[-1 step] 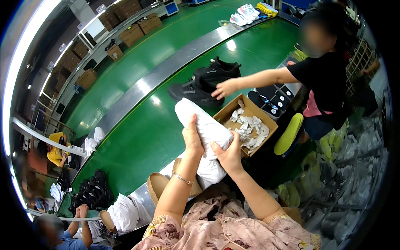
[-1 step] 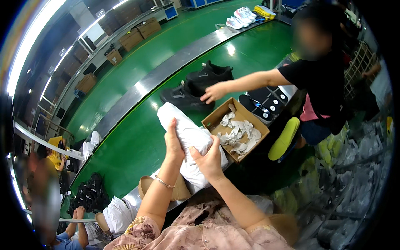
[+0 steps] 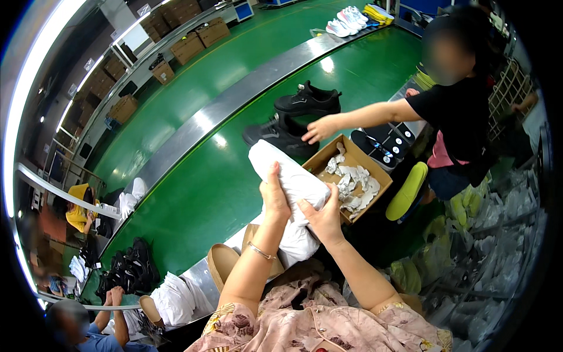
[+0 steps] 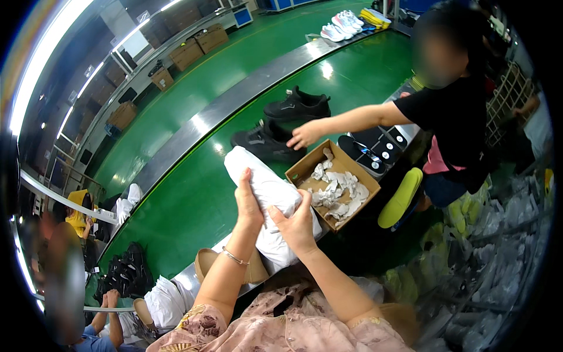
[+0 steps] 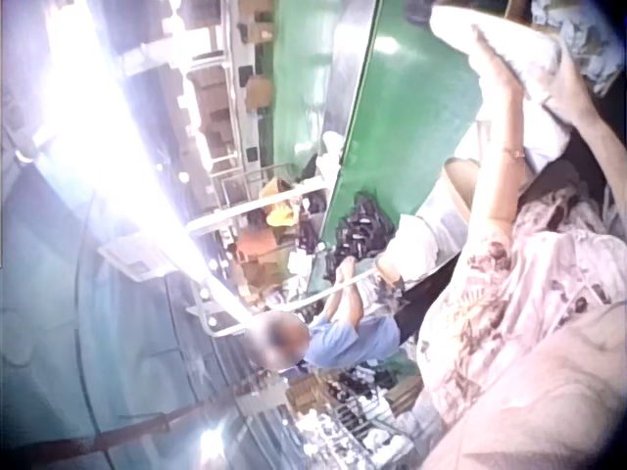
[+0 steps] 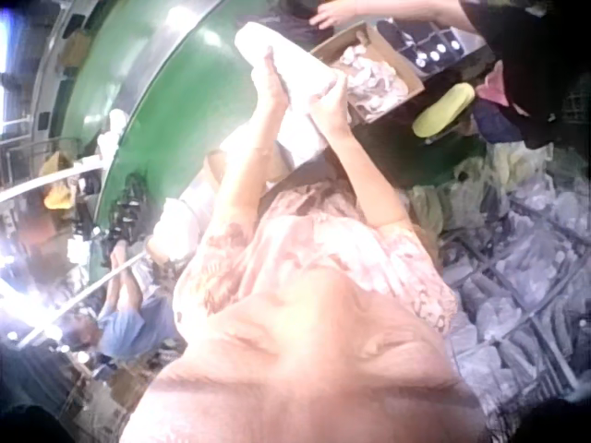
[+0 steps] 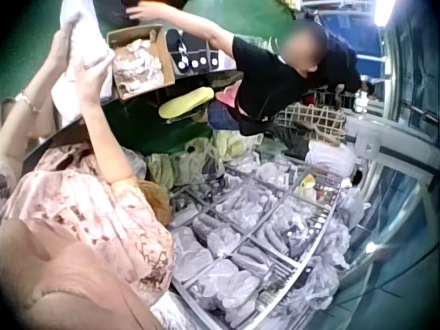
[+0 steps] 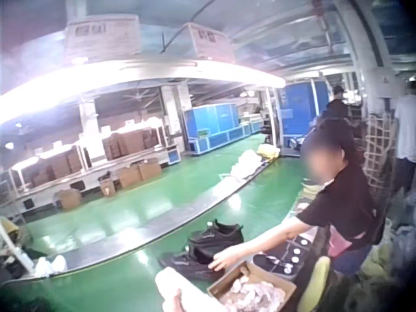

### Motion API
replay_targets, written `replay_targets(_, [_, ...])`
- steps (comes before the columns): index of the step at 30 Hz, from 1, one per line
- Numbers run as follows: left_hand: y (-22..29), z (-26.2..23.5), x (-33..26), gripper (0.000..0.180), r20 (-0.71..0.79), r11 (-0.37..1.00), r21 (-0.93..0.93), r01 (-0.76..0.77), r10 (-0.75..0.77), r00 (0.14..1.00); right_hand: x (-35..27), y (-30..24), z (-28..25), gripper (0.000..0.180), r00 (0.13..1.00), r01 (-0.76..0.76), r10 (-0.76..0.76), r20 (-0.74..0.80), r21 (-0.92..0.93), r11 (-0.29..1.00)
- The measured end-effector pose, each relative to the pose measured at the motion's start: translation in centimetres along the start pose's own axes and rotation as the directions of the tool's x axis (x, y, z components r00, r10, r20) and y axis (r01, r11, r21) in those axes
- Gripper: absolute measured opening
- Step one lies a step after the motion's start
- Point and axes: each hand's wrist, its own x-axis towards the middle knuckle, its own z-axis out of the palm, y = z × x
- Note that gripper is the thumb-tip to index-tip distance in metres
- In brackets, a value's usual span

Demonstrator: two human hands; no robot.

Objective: The person wraps wooden-style shoe lasts in white protective paper and organizes them on a workstation shelf next to an assembly conveyor belt.

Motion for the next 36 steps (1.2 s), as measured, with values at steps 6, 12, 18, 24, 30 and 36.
replay_targets(6, [-1.1, 2.0, 5.3, 0.050, 0.029, 0.991, 0.104, 0.084, -0.087, 0.996, 6.4, 1.5, 0.7, 0.058, 0.991, -0.129, 0.137, 0.000, 0.331, 0.935])
replay_targets(12, [1.5, 1.4, 9.4, 0.049, 0.137, 0.895, 0.420, -0.153, 0.104, 0.985, 14.3, 1.4, 0.3, 0.042, 0.975, -0.130, 0.218, -0.045, 0.682, 0.720])
replay_targets(18, [-3.7, 0.3, 8.1, 0.027, 0.391, 0.922, 0.381, -0.068, -0.095, 0.915, 14.3, 6.4, 3.4, 0.053, 0.913, -0.338, 0.405, 0.056, 0.659, 0.672])
replay_targets(24, [-2.2, 1.1, 11.0, 0.031, 0.268, 0.911, 0.410, -0.056, -0.061, 0.961, 14.5, 5.6, 5.3, 0.042, 0.764, -0.602, 0.553, 0.333, 0.674, 0.427])
replay_targets(30, [-0.9, 5.4, 13.3, 0.023, 0.237, 0.785, 0.618, -0.043, -0.134, 0.962, 20.0, 6.8, 2.9, 0.037, 0.740, -0.632, 0.525, 0.421, 0.703, 0.327])
replay_targets(36, [-0.7, 6.6, 12.5, 0.019, 0.043, 0.695, 0.607, -0.385, 0.455, 0.889, 24.7, 6.8, 0.1, 0.043, 0.706, -0.626, 0.525, 0.474, 0.766, 0.150])
